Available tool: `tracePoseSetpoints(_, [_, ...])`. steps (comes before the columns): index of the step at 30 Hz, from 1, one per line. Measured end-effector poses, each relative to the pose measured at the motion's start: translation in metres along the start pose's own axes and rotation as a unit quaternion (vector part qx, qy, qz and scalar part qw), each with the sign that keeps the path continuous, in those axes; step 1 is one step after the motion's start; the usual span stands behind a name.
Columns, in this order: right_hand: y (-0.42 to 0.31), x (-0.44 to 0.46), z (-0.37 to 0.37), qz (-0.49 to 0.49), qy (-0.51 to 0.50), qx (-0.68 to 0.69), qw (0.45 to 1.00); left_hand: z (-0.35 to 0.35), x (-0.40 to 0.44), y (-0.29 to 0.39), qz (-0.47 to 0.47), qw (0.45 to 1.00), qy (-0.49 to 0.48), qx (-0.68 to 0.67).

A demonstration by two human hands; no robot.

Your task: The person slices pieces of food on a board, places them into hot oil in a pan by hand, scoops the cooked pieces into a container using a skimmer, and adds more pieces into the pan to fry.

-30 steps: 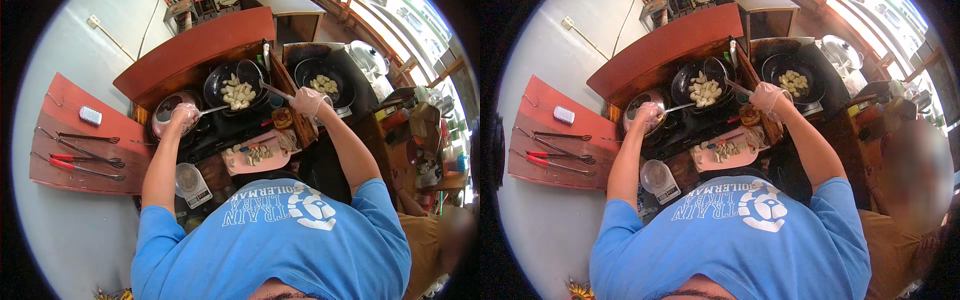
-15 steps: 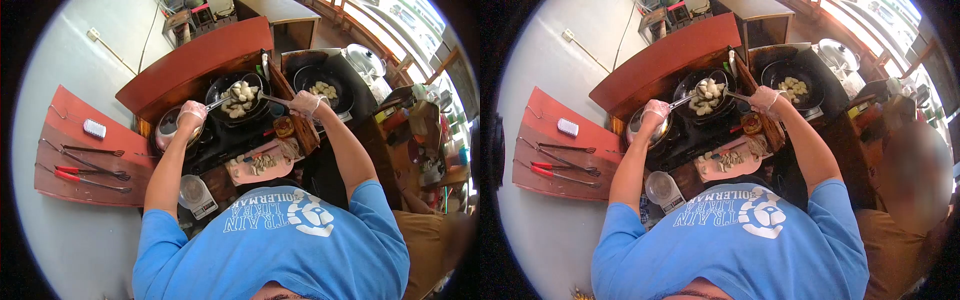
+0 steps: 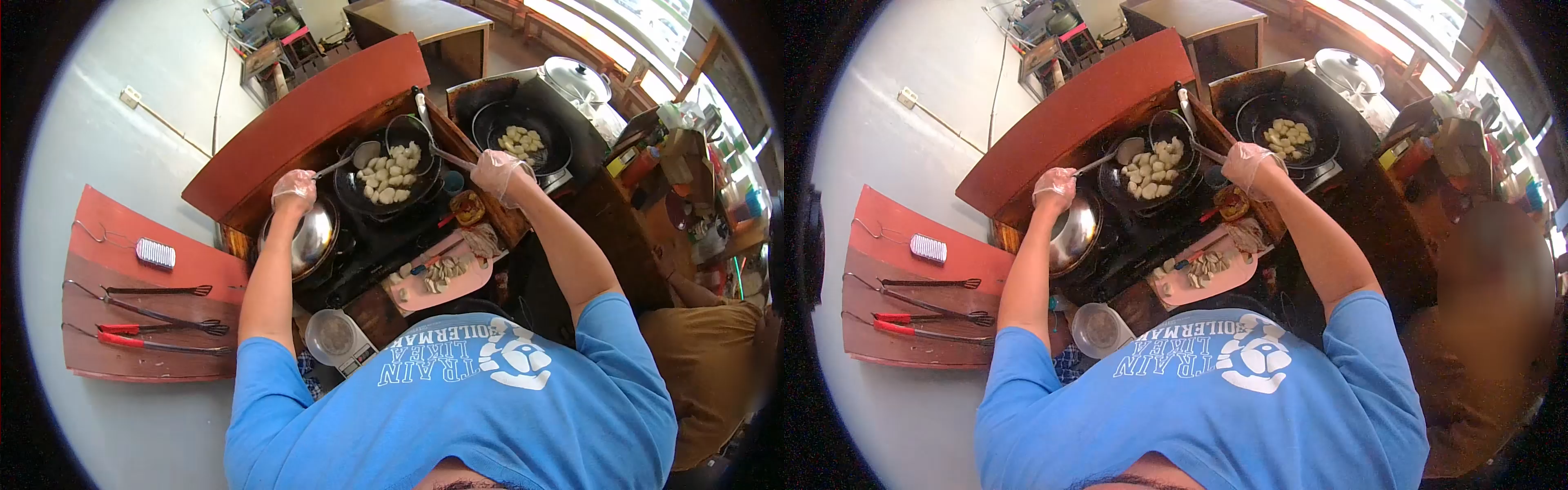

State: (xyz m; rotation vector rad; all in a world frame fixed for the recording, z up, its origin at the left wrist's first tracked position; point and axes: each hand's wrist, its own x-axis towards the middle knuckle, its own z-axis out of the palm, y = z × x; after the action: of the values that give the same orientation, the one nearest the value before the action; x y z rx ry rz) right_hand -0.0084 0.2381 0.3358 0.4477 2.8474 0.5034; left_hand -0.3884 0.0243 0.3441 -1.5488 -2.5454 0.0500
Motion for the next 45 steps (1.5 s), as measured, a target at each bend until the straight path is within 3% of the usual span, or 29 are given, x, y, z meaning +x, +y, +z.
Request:
tracePoseSetpoints(1, [-0.003,-0.001,-0.003,0.002,-0.001,0.005,1.000,0.000,-0.002,-0.004,0.021,1.000,0.001,-0.004])
tracePoseSetpoints(2, [-0.003,-0.003,-0.007,0.107,-0.013,0.184,0.977,-0.002,-0.003,-0.009,0.006,1.000,-0.013,-0.007])
tracePoseSetpoints(3, [-0.005,-0.004,-0.014,0.105,-0.013,0.182,0.978,0.002,-0.002,-0.016,0.003,1.000,-0.013,-0.008])
tracePoseSetpoints(5, [-0.005,-0.009,-0.022,0.258,-0.016,0.366,0.894,0.007,0.002,-0.029,-0.018,1.000,-0.026,0.003])
tracePoseSetpoints(6, [-0.006,-0.012,-0.022,0.263,-0.019,0.370,0.891,0.004,0.002,-0.031,-0.017,1.000,-0.025,0.003])
tracePoseSetpoints(8, [-0.004,-0.014,-0.014,0.249,-0.013,0.356,0.901,-0.002,0.003,-0.034,-0.013,0.990,-0.128,0.052])
tracePoseSetpoints(11, [-0.005,-0.010,0.016,0.207,0.003,0.327,0.922,0.015,-0.004,-0.051,0.051,0.990,-0.134,0.000])
tracePoseSetpoints(12, [-0.007,-0.009,0.023,0.183,0.017,0.312,0.932,-0.014,-0.021,-0.028,0.034,0.989,-0.144,-0.016])
tracePoseSetpoints(15, [-0.014,-0.028,-0.011,0.158,-0.017,0.303,0.940,0.121,0.020,-0.121,0.190,0.961,-0.159,-0.126])
tracePoseSetpoints(16, [-0.010,-0.022,0.010,0.158,-0.019,0.304,0.939,0.000,-0.039,-0.030,-0.097,0.909,-0.165,-0.370])
tracePoseSetpoints(17, [-0.003,-0.012,0.046,0.101,-0.019,0.272,0.957,0.006,-0.039,-0.031,-0.097,0.909,-0.168,-0.369])
tracePoseSetpoints(19, [-0.003,-0.012,0.046,0.042,-0.018,0.238,0.970,0.017,-0.036,-0.030,-0.174,0.834,-0.221,-0.474])
tracePoseSetpoints(20, [-0.002,-0.015,0.046,-0.007,-0.031,0.198,0.980,0.022,-0.035,-0.031,-0.175,0.834,-0.222,-0.474])
tracePoseSetpoints(22, [-0.002,-0.015,0.048,-0.056,-0.044,0.157,0.985,0.018,-0.034,-0.022,-0.289,0.792,-0.236,-0.483])
tracePoseSetpoints(24, [-0.001,-0.012,0.063,0.058,-0.057,0.491,0.867,0.011,-0.038,-0.021,-0.300,0.781,-0.232,-0.496])
tracePoseSetpoints(25, [0.002,-0.012,0.064,0.059,-0.055,0.490,0.868,0.007,-0.037,-0.019,-0.309,0.770,-0.226,-0.510])
tracePoseSetpoints(27, [0.003,-0.010,0.063,0.005,-0.047,0.335,0.941,0.005,-0.031,-0.023,-0.295,0.775,-0.226,-0.511])
tracePoseSetpoints(28, [0.001,-0.011,0.061,0.006,-0.047,0.336,0.941,0.005,-0.030,-0.024,-0.283,0.778,-0.227,-0.513])
tracePoseSetpoints(30, [0.000,-0.013,0.052,0.186,-0.079,0.590,0.782,-0.003,-0.024,-0.018,-0.265,0.816,-0.222,-0.464])
tracePoseSetpoints(31, [-0.004,-0.016,0.037,0.186,-0.080,0.590,0.782,-0.013,-0.025,-0.010,-0.248,0.849,-0.217,-0.413])
tracePoseSetpoints(34, [-0.002,-0.022,0.009,0.243,-0.104,0.579,0.771,-0.049,-0.035,0.021,-0.196,0.869,-0.159,-0.425])
tracePoseSetpoints(35, [0.000,-0.023,0.010,0.245,-0.098,0.617,0.742,-0.018,-0.022,0.005,-0.195,0.869,-0.159,-0.425])
tracePoseSetpoints(37, [0.002,-0.024,0.012,0.246,-0.092,0.654,0.710,0.066,0.014,-0.039,0.128,0.940,0.001,-0.317])
tracePoseSetpoints(38, [0.002,-0.022,0.014,0.252,-0.093,0.655,0.706,0.041,0.014,-0.021,0.167,0.972,-0.030,-0.160])
tracePoseSetpoints(39, [0.002,-0.021,0.018,0.258,-0.095,0.656,0.703,0.008,0.005,0.007,0.167,0.973,-0.030,-0.160])
tracePoseSetpoints(41, [0.003,-0.017,0.027,0.255,-0.085,0.662,0.700,-0.042,-0.014,0.056,-0.017,0.993,-0.021,-0.111])
tracePoseSetpoints(42, [0.005,-0.017,0.027,0.252,-0.076,0.667,0.697,-0.038,-0.007,0.053,0.067,0.997,-0.032,0.014])
tracePoseSetpoints(43, [0.006,-0.016,0.027,0.252,-0.077,0.668,0.696,-0.036,-0.006,0.046,0.067,0.997,-0.034,0.014])
tracePoseSetpoints(45, [0.008,-0.014,0.026,0.252,-0.084,0.673,0.690,-0.035,-0.008,0.038,0.097,0.992,0.086,-0.004])
